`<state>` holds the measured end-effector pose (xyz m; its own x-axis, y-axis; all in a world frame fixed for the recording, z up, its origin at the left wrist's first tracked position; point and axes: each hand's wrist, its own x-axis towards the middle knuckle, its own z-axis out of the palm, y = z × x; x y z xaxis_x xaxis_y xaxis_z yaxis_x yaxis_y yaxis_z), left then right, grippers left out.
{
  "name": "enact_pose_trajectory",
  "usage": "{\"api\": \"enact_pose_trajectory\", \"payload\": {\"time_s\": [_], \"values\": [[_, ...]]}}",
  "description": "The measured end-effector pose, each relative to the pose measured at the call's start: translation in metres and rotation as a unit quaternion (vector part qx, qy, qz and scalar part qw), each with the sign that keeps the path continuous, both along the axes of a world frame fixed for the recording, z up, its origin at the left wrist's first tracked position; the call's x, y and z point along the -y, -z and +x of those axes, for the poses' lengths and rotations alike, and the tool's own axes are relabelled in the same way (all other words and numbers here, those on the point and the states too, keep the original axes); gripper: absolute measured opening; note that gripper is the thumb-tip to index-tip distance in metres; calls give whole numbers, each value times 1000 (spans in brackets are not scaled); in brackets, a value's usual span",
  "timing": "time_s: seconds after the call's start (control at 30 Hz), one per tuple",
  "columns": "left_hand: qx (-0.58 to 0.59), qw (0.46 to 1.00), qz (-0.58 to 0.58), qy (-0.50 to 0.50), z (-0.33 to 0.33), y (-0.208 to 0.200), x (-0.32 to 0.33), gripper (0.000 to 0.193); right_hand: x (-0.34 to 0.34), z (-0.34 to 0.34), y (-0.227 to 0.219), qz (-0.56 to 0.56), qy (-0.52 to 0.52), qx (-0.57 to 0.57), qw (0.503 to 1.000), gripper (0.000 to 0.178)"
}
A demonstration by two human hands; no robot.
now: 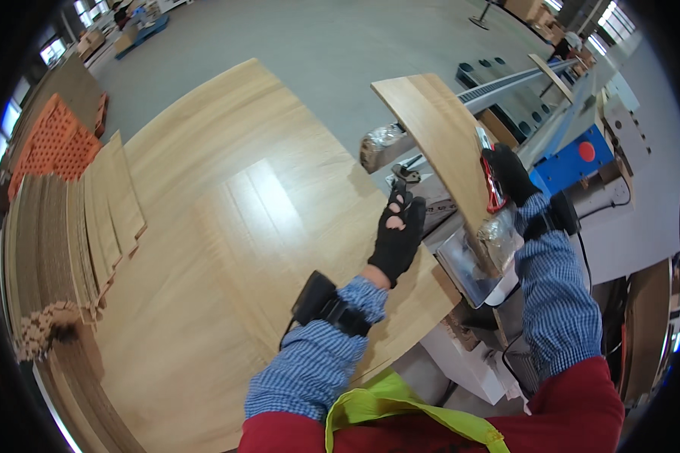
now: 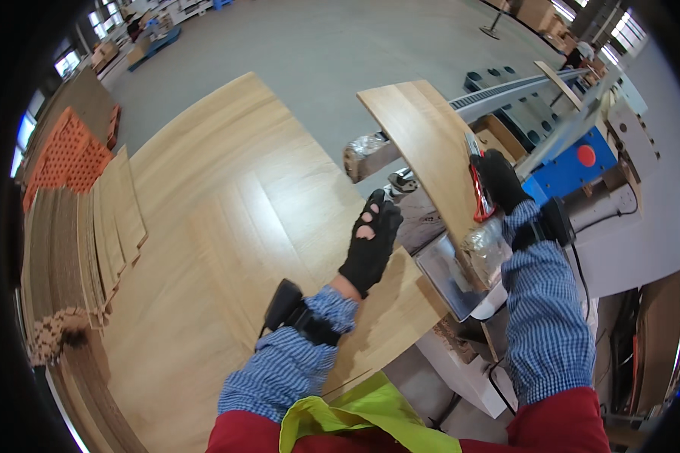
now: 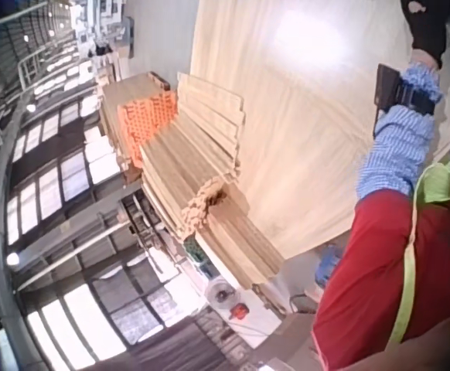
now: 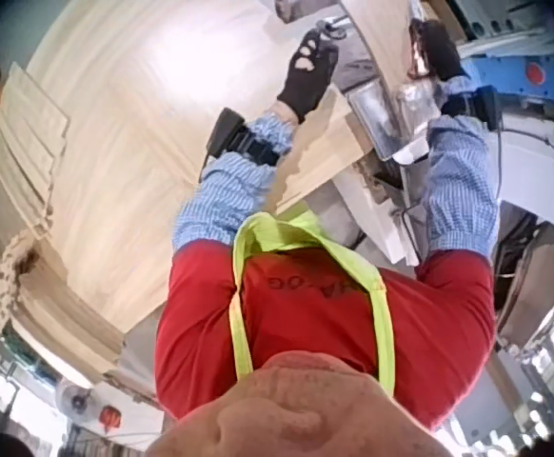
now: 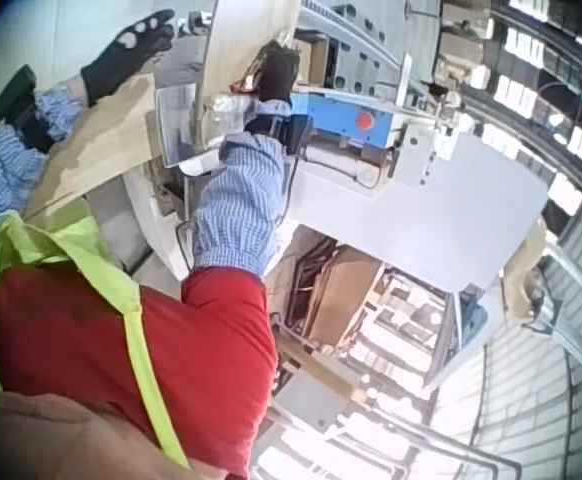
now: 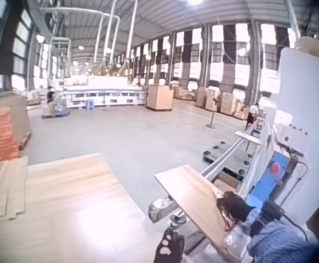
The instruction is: Using a utility knife to cut strips of wood veneer on a large work table.
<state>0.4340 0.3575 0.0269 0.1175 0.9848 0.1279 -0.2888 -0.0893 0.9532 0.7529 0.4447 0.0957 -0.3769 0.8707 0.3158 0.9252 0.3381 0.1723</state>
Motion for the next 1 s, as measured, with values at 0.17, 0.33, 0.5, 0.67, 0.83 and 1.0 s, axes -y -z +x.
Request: {"api": "enact_pose_trajectory", "payload": {"time_s": [0.17,0.33,0.5,0.67,0.83,1.0], "values": [[-357,876,180,-268,-70,13,16,30,60,-169,-11,-275,66,-445,849,39],[-101,953,-99,-267,-183,-32,100,15,148,-291,-4,-263,76,-450,850,38],[-537,769,-84,-335,-252,-1,163,52,193,-385,9,-328,130,-503,789,39],[-651,666,-90,-354,-277,31,165,53,205,-427,33,-258,120,-339,896,44],[-600,721,-89,-335,-281,20,166,55,200,-422,26,-301,128,-376,867,56],[-599,728,-70,-325,-277,25,169,61,198,-427,28,-297,134,-376,867,60]]}}
